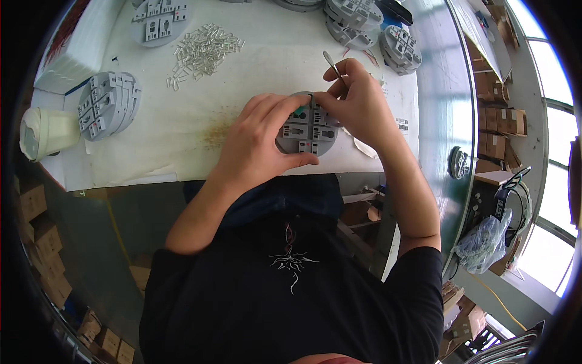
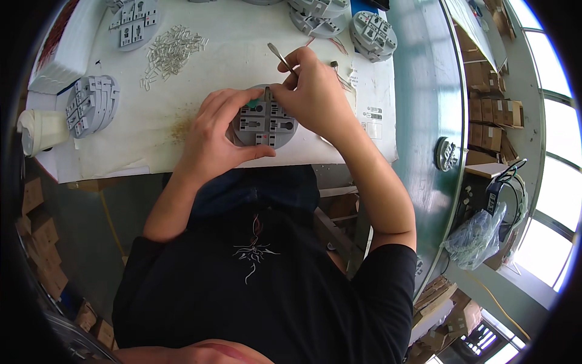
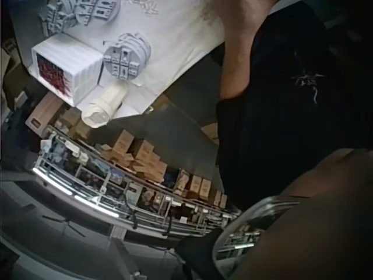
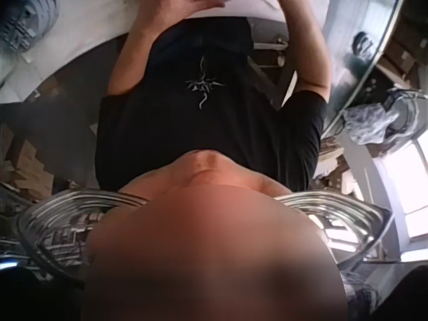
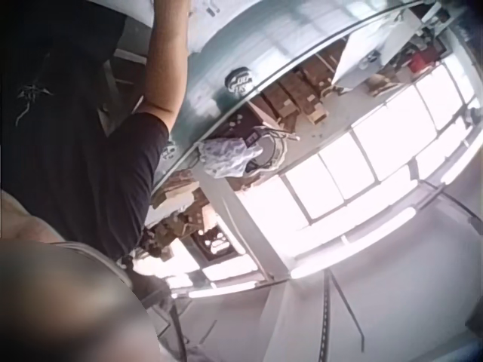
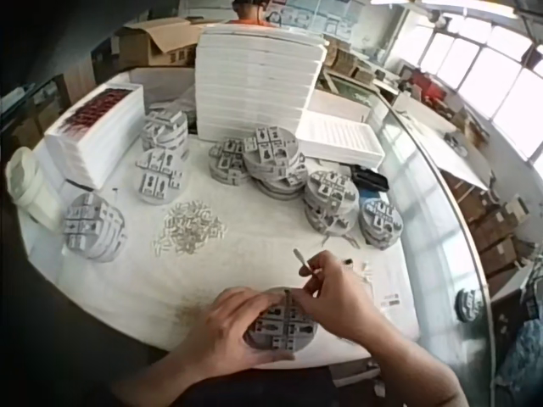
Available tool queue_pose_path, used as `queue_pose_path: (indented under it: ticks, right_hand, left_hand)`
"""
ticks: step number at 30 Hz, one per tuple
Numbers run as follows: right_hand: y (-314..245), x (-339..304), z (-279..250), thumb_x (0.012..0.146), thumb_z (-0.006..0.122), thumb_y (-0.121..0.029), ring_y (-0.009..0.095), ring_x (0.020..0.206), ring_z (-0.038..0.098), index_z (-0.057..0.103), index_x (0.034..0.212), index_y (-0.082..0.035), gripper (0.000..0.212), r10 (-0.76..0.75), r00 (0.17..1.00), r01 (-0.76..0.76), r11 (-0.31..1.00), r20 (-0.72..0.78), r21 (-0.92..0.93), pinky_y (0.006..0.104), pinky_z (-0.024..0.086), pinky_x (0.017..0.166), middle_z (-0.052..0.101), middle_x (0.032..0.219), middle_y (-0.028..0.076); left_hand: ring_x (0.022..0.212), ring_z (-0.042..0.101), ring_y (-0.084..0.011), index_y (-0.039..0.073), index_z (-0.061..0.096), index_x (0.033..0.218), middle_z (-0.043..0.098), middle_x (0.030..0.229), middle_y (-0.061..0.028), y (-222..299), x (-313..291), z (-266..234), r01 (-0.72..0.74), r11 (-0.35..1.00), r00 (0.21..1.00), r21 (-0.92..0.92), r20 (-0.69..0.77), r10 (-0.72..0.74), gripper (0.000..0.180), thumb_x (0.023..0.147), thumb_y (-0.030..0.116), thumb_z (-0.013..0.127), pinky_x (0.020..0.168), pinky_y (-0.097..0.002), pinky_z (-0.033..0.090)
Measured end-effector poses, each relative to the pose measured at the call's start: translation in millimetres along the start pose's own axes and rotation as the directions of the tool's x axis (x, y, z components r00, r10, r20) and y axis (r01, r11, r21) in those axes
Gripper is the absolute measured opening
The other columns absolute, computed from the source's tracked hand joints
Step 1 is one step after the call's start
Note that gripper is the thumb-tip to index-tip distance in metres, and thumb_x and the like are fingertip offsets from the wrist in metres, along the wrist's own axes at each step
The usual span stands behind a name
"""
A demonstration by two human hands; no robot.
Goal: Assembling small electronic components onto circular base plates at a production workbench.
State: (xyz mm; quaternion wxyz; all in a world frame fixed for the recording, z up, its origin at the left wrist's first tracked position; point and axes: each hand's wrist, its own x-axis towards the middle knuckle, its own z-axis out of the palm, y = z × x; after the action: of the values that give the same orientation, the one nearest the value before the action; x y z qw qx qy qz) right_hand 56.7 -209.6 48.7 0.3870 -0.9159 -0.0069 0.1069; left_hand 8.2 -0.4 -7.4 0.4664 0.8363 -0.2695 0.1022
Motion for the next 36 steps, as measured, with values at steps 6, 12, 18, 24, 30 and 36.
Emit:
queue_pose_path:
  ticks: [6, 12, 18, 24, 30, 36]
  right_hand:
    - [-7.3, -1.1, 1.6, 0.09, 0.083, -0.019, 0.01, 0.065, 0.06, 0.065, 0.111, 0.003, 0.035, -0.026, 1.0, 0.025, 0.997, -0.013, -0.066, 0.0295, 0.049, 0.06, 0.066, 0.072, 0.006]
    - [7.7, 5.2, -5.4, 0.09, 0.082, -0.042, 0.021, 0.07, 0.069, 0.071, 0.093, 0.004, 0.047, 0.035, 0.994, -0.027, 0.997, 0.103, -0.076, 0.0348, 0.054, 0.065, 0.073, 0.081, 0.014]
    - [18.3, 3.2, -15.0, 0.104, 0.072, -0.036, 0.005, 0.058, 0.05, 0.069, 0.094, -0.001, 0.036, 0.156, 0.967, -0.197, 0.959, 0.202, 0.202, 0.0244, 0.038, 0.053, 0.06, 0.07, -0.002]
    - [51.5, -7.6, -13.4, 0.11, 0.062, -0.03, 0.003, 0.056, 0.042, 0.067, 0.102, -0.004, 0.028, 0.121, 0.969, -0.24, 0.669, 0.216, 0.703, 0.021, 0.036, 0.051, 0.056, 0.076, -0.004]
    - [56.5, -11.1, -14.7, 0.111, 0.06, -0.028, 0.003, 0.058, 0.042, 0.067, 0.105, -0.004, 0.026, 0.088, 0.979, -0.198, 0.618, 0.183, 0.761, 0.0213, 0.035, 0.051, 0.056, 0.08, -0.004]
    - [66.8, -10.4, -43.6, 0.106, 0.068, -0.028, 0.007, 0.067, 0.057, 0.07, 0.1, -0.001, 0.028, -0.063, 0.991, 0.112, 0.876, -0.119, 0.469, 0.0241, 0.045, 0.058, 0.065, 0.083, 0.0]
  left_hand:
    - [0.119, 0.063, -0.035, 0.01, 0.062, 0.138, 0.068, 0.123, -0.0103, -0.1, -1.1, -1.0, 0.01, 1.0, 1.0, -0.013, 0.005, -0.01, 0.086, 0.064, 0.034, 0.099, 0.102, -0.046, 0.053]
    - [0.119, 0.062, -0.0346, 0.009, 0.062, 0.138, 0.068, 0.126, -0.0099, 0.0, -0.5, -3.4, 0.012, 1.0, 1.0, -0.01, 0.022, -0.012, 0.086, 0.064, 0.033, 0.099, 0.102, -0.0458, 0.053]
    - [0.109, 0.066, -0.0335, 0.008, 0.063, 0.136, 0.071, 0.114, -0.0109, -0.8, 3.7, -8.5, -0.017, 1.0, 0.999, -0.023, -0.048, 0.016, 0.07, 0.076, 0.027, 0.094, 0.095, -0.0456, 0.055]
    - [0.088, 0.069, -0.031, 0.006, 0.066, 0.128, 0.072, 0.095, -0.0117, 18.9, 25.7, -11.2, 0.176, 0.961, 0.981, -0.212, -0.045, -0.19, 0.04, 0.091, 0.014, 0.081, 0.082, -0.0442, 0.056]
    - [0.085, 0.069, -0.0308, 0.004, 0.07, 0.12, 0.071, 0.094, -0.0113, 17.2, 55.2, -5.0, 0.022, 0.983, 0.967, 0.184, 0.244, -0.068, 0.03, 0.092, 0.012, 0.078, 0.078, -0.0429, 0.056]
    - [0.09, 0.068, -0.0292, 0.006, 0.077, 0.11, 0.07, 0.091, -0.0076, 15.7, 58.8, 1.8, -0.116, 0.947, 0.976, 0.301, 0.209, 0.054, 0.026, 0.088, 0.018, 0.082, 0.076, -0.0408, 0.057]
